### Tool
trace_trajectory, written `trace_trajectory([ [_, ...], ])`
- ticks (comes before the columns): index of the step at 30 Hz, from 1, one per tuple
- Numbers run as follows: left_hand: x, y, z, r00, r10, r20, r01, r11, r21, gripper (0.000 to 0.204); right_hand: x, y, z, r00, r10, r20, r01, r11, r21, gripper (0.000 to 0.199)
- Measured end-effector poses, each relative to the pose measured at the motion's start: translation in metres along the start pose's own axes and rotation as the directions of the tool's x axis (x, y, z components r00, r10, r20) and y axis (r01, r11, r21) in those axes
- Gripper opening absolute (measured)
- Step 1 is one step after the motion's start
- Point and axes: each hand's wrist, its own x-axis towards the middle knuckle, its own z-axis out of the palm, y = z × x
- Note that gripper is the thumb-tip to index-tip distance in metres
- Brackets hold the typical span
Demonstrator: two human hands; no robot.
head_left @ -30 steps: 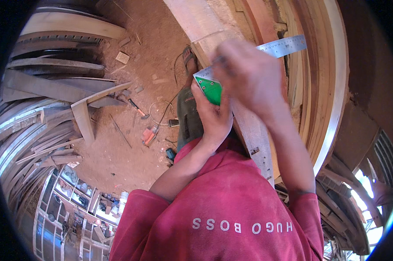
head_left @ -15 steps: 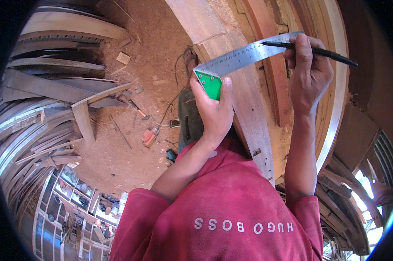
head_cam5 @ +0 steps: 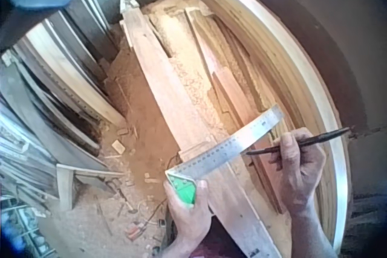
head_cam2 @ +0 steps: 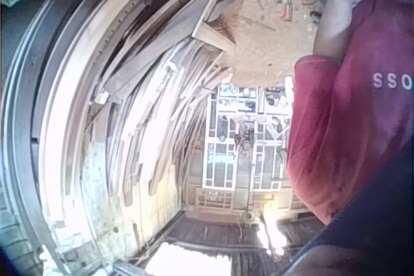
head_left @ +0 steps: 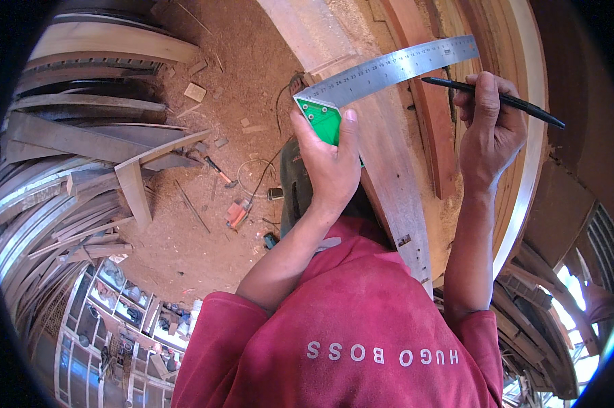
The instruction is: The person measures and marks wooden planks using a try square and a pen. They repeatedly position the square on different planks and draw lines along its edges to prepare for cutting.
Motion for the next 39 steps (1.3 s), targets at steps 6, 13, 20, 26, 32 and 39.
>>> trace_trajectory([
  [6, 0.001, 0.004, -0.001, 0.998, -0.059, 0.026, 0.058, 0.998, 0.036, 0.049, 0.001, 0.001, 0.009, 0.999, 0.049, 0.010, -0.050, 0.994, 0.093, 0.022],
  [13, 0.001, 0.002, -0.003, 0.995, -0.090, 0.040, 0.090, 0.996, 0.001, 0.056, 0.001, 0.005, 0.017, 0.999, 0.010, 0.044, -0.011, 1.000, 0.021, 0.022],
  [20, 0.001, -0.002, -0.003, 0.996, -0.077, 0.053, 0.080, 0.995, -0.056, 0.056, 0.005, 0.003, 0.032, 0.987, -0.062, 0.151, 0.056, 0.998, 0.039, 0.023],
  [26, 0.001, -0.002, -0.003, 0.995, -0.086, 0.048, 0.088, 0.995, -0.040, 0.057, 0.006, 0.006, 0.051, 0.963, -0.023, 0.270, 0.019, 1.000, 0.015, 0.023],
  [32, 0.000, -0.007, -0.003, 0.994, -0.104, 0.046, 0.106, 0.993, -0.043, 0.060, 0.012, 0.009, 0.069, 0.920, 0.009, 0.391, 0.011, 0.999, -0.047, 0.025],
  [39, 0.001, -0.011, -0.001, 1.000, 0.007, -0.023, -0.006, 1.000, 0.016, 0.047, 0.013, 0.009, 0.083, 0.904, 0.018, 0.426, 0.023, 0.996, -0.091, 0.029],
])
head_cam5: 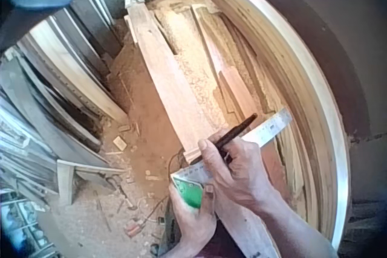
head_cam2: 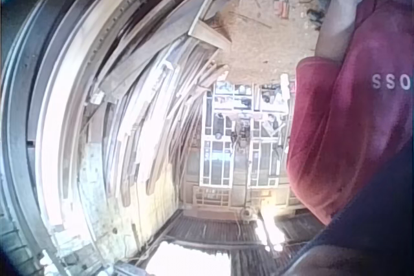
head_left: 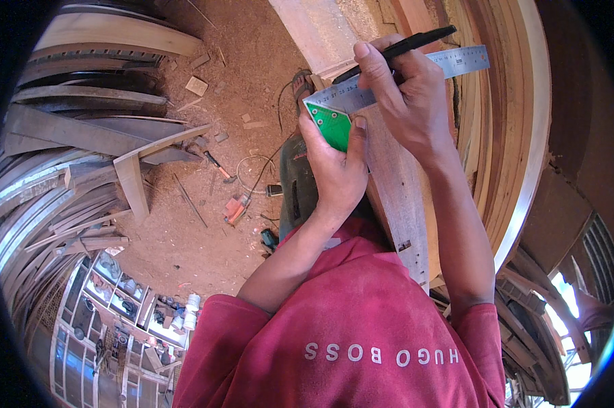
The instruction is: The person measures and marks wooden planks using a try square and a pen. They repeatedly position the square on different planks and draw lines along its edges to prepare for cutting.
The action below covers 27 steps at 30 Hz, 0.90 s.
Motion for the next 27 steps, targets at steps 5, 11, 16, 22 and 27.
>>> trace_trajectory([
  [5, 0.001, 0.007, 0.002, 1.000, -0.011, -0.007, 0.011, 1.000, -0.019, 0.045, 0.004, 0.002, -0.011, 1.000, 0.009, -0.025, -0.011, 0.994, -0.110, 0.029],
  [11, 0.000, 0.009, -0.002, 0.994, -0.094, 0.057, 0.095, 0.995, -0.029, 0.057, 0.010, -0.002, -0.034, 0.991, -0.117, -0.070, 0.075, 0.895, -0.440, 0.027],
  [16, -0.004, -0.005, -0.005, 0.993, 0.058, 0.098, -0.065, 0.996, 0.068, 0.061, -0.002, -0.023, 0.010, 0.920, -0.356, 0.164, 0.386, 0.747, -0.541, 0.015],
  [22, -0.006, -0.003, -0.004, 0.996, 0.038, 0.080, -0.037, 0.999, -0.012, 0.046, -0.020, -0.051, 0.019, 0.945, -0.292, 0.148, 0.322, 0.911, -0.258, 0.021],
  [27, 0.011, 0.030, -0.008, 0.974, -0.030, -0.223, 0.023, 0.999, -0.031, 0.027, -0.087, -0.016, -0.089, 0.934, 0.038, -0.356, 0.011, 0.991, 0.135, 0.024],
])
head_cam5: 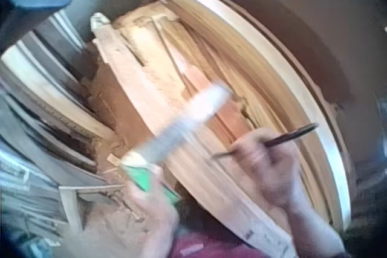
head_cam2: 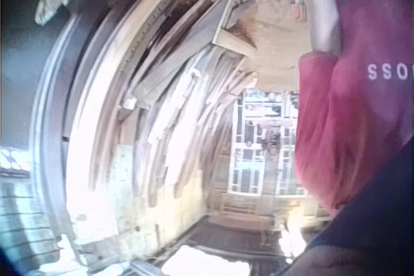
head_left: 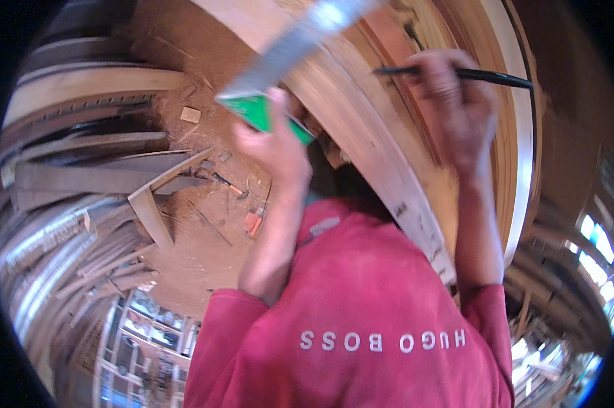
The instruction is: The person measures and marks wooden planks using a try square and a pen. They repeatedly position the square on different planks and draw lines along its edges to prepare for cutting.
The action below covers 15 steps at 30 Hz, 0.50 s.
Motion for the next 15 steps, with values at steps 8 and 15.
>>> trace_trajectory([
  [8, 0.120, 0.033, -0.039, 0.976, -0.024, 0.217, 0.094, 0.944, -0.317, 0.031, -0.199, 0.037, -0.231, 0.721, 0.290, -0.629, -0.381, 0.924, -0.011, 0.028],
  [15, 0.063, 0.011, 0.000, 0.932, 0.276, 0.235, -0.317, 0.935, 0.158, 0.020, -0.426, 0.069, -0.248, 0.378, 0.351, -0.857, -0.568, 0.818, 0.085, 0.023],
])
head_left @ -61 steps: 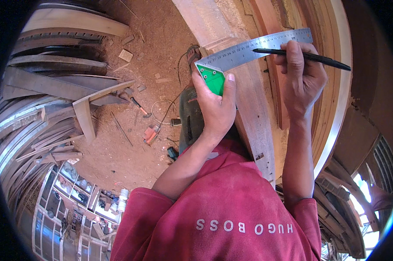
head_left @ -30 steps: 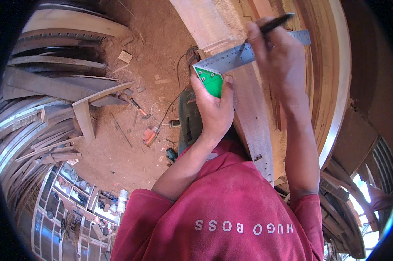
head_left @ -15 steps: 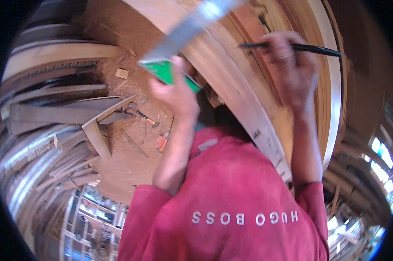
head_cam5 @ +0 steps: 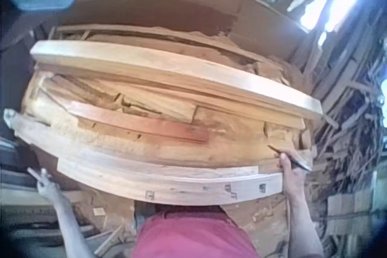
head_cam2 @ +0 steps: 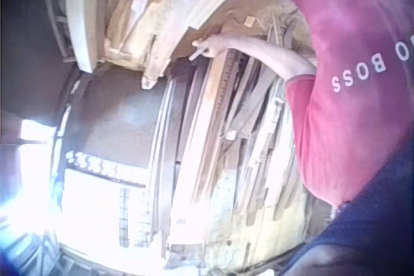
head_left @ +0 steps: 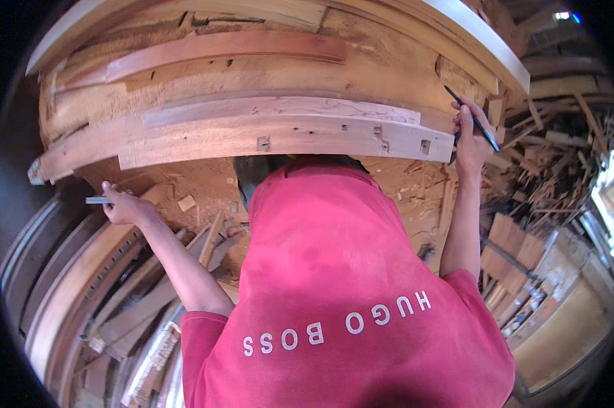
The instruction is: The person measures and marks wooden planks using a try square and a pen. They repeatedly position the square on different planks and draw lines along its edges to prepare for cutting.
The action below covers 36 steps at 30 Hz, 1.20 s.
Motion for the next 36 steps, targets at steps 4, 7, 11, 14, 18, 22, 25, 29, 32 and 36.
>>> trace_trajectory([
  [4, -0.003, -0.030, 0.016, 0.955, 0.242, 0.172, -0.256, 0.965, 0.065, 0.034, -0.035, 0.073, -0.028, 0.948, -0.244, -0.205, 0.203, 0.958, -0.202, 0.025],
  [7, -0.034, -0.009, 0.011, 0.974, 0.114, 0.194, -0.143, 0.979, 0.143, 0.036, -0.048, 0.105, -0.031, 0.940, -0.155, -0.303, 0.069, 0.959, -0.276, 0.025],
  [11, -0.008, -0.041, 0.007, 0.831, 0.375, 0.411, -0.416, 0.909, 0.011, 0.030, -0.070, 0.142, -0.026, 0.938, -0.135, -0.321, 0.022, 0.943, -0.332, 0.028],
  [14, 0.008, -0.043, 0.030, 0.818, 0.422, 0.390, -0.430, 0.900, -0.071, 0.038, -0.091, 0.149, -0.012, 0.904, 0.218, -0.368, -0.163, 0.971, 0.173, 0.024],
  [18, 0.018, -0.060, 0.012, 0.973, 0.052, 0.225, -0.018, 0.988, -0.154, 0.033, -0.096, 0.177, -0.003, 0.894, 0.333, -0.301, -0.234, 0.918, 0.321, 0.031],
  [22, 0.001, -0.053, 0.011, 0.976, 0.068, 0.208, -0.015, 0.969, -0.246, 0.046, -0.096, 0.167, -0.016, 0.899, 0.318, -0.300, -0.244, 0.934, 0.262, 0.030],
  [25, 0.000, -0.047, 0.011, 0.982, 0.042, 0.186, 0.013, 0.959, -0.284, 0.053, -0.092, 0.172, -0.025, 0.915, 0.286, -0.286, -0.229, 0.949, 0.217, 0.029],
  [29, 0.001, -0.051, 0.013, 0.987, 0.098, 0.130, -0.052, 0.947, -0.317, 0.054, -0.090, 0.166, -0.031, 0.912, 0.307, -0.272, -0.261, 0.946, 0.192, 0.029],
  [32, 0.010, -0.052, 0.015, 0.991, 0.110, 0.070, -0.095, 0.976, -0.194, 0.042, -0.092, 0.156, -0.032, 0.886, 0.342, -0.314, -0.303, 0.938, 0.166, 0.030],
  [36, 0.070, -0.067, -0.009, 0.948, 0.292, 0.129, -0.319, 0.846, 0.428, 0.022, -0.081, 0.120, -0.032, 0.883, 0.286, -0.372, -0.324, 0.945, -0.042, 0.029],
])
